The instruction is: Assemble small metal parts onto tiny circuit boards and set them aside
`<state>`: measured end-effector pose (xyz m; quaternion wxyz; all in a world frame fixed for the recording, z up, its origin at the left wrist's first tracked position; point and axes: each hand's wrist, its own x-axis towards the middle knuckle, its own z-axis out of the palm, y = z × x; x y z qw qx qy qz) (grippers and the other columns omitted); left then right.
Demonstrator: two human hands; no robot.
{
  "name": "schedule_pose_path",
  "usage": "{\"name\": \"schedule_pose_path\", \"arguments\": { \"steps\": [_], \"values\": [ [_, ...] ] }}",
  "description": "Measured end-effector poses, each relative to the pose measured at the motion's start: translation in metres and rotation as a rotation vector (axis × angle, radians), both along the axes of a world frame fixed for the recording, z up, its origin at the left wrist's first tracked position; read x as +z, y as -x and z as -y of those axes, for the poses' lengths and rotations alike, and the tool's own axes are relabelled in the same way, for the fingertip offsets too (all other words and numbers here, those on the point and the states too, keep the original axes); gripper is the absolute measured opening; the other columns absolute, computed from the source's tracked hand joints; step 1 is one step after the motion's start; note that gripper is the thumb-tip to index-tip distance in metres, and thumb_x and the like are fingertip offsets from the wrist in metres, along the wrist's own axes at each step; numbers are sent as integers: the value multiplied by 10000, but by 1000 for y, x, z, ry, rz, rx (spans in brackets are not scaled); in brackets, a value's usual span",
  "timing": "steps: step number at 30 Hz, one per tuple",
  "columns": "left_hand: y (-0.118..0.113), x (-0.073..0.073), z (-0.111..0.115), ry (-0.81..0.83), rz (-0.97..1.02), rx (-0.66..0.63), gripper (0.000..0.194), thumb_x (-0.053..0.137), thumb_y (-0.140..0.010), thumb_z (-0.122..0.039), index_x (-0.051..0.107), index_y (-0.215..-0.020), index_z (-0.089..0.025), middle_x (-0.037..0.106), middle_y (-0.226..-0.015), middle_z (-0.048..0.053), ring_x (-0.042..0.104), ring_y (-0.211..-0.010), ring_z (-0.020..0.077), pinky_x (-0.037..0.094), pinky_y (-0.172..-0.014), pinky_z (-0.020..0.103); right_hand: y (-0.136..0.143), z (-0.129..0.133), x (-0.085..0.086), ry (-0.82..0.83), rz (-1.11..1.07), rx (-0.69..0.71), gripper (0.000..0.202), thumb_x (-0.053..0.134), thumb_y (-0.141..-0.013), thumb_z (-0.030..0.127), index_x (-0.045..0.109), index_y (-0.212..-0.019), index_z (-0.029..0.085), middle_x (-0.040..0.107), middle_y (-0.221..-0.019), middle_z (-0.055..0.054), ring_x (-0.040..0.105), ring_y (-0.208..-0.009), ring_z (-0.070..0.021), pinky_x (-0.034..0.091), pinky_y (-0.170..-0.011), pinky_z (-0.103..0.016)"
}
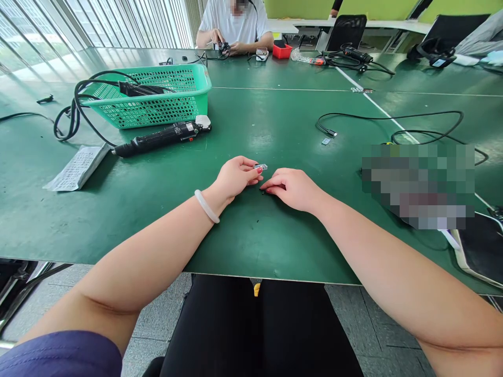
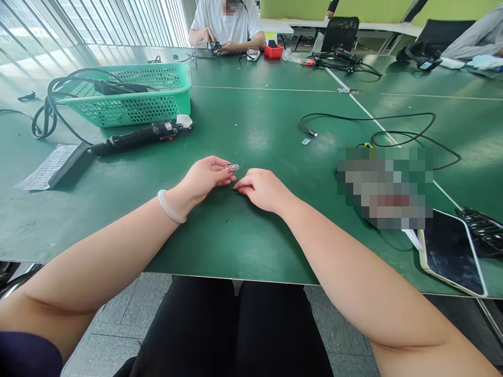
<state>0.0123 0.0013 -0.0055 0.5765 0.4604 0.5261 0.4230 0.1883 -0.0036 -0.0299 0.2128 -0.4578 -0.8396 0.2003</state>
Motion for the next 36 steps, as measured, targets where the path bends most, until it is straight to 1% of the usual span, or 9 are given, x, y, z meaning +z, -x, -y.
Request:
{"name": "schedule_pose_path", "arguments": {
  "steps": [4,8,13,15,19,22,28,32,36],
  "values": [
    [0,-1,0,-10,-19,-10,146,719,-805,-114,574,-811,-131,681,-686,17,636,-655,87,521,-758,279,4,1,0,30,-3,-38,103,691,-811,234,789,-838,255,626,-811,-13,572,-715,-142,450,-692,-301],
    [1,-2,0,-23,-20,-22,150,725,-800,-124,576,-818,-133,685,-687,14,635,-660,88,519,-764,283,7,2,4,2,-37,-39,118,652,-819,193,736,-738,214,638,-770,-10,572,-709,-141,436,-690,-296],
    [1,0,2,-27,-35,-58,154,726,-801,-134,572,-817,-131,688,-663,23,659,-700,112,520,-777,300,1,6,9,-87,-252,-225,128,604,-855,255,704,-799,197,671,-680,-1,566,-605,-136,440,-637,-291],
    [1,1,3,-33,-33,-81,158,734,-794,-139,578,-817,-127,694,-667,28,664,-706,116,523,-790,309,-1,7,9,-158,-271,-255,128,609,-852,268,700,-799,196,682,-685,-6,569,-595,-137,442,-624,-287],
    [1,1,4,-51,-12,-103,172,750,-767,-119,586,-818,-123,704,-687,31,681,-737,125,531,-820,323,1,4,6,-347,-179,-256,129,596,-856,233,678,-765,192,700,-726,-26,578,-625,-144,428,-611,-275],
    [1,-1,3,-66,-1,-102,211,782,-732,-133,587,-813,-129,711,-699,30,689,-748,132,534,-827,328,2,2,4,-442,-66,-232,162,562,-880,219,660,-757,184,696,-724,-44,583,-645,-158,420,-608,-277],
    [4,-5,-1,-128,-80,-99,265,827,-670,-169,593,-792,-143,736,-752,43,695,-749,145,538,-806,336,1,-1,1,-545,116,-205,214,493,-931,226,636,-779,176,688,-733,-66,592,-663,-179,410,-607,-293],
    [5,-4,-1,-181,-188,-104,263,827,-668,-209,601,-789,-152,745,-792,54,701,-767,164,532,-783,340,2,1,1,-599,187,-171,285,444,-961,235,624,-750,170,674,-713,-74,573,-636,-177,402,-585,-301],
    [6,-4,-1,-193,-189,-117,256,820,-675,-216,598,-787,-157,746,-795,52,705,-784,170,528,-777,336,3,2,1,-626,204,-160,305,435,-969,235,636,-750,167,683,-723,-79,583,-632,-173,408,-571,-299]
  ]
}}
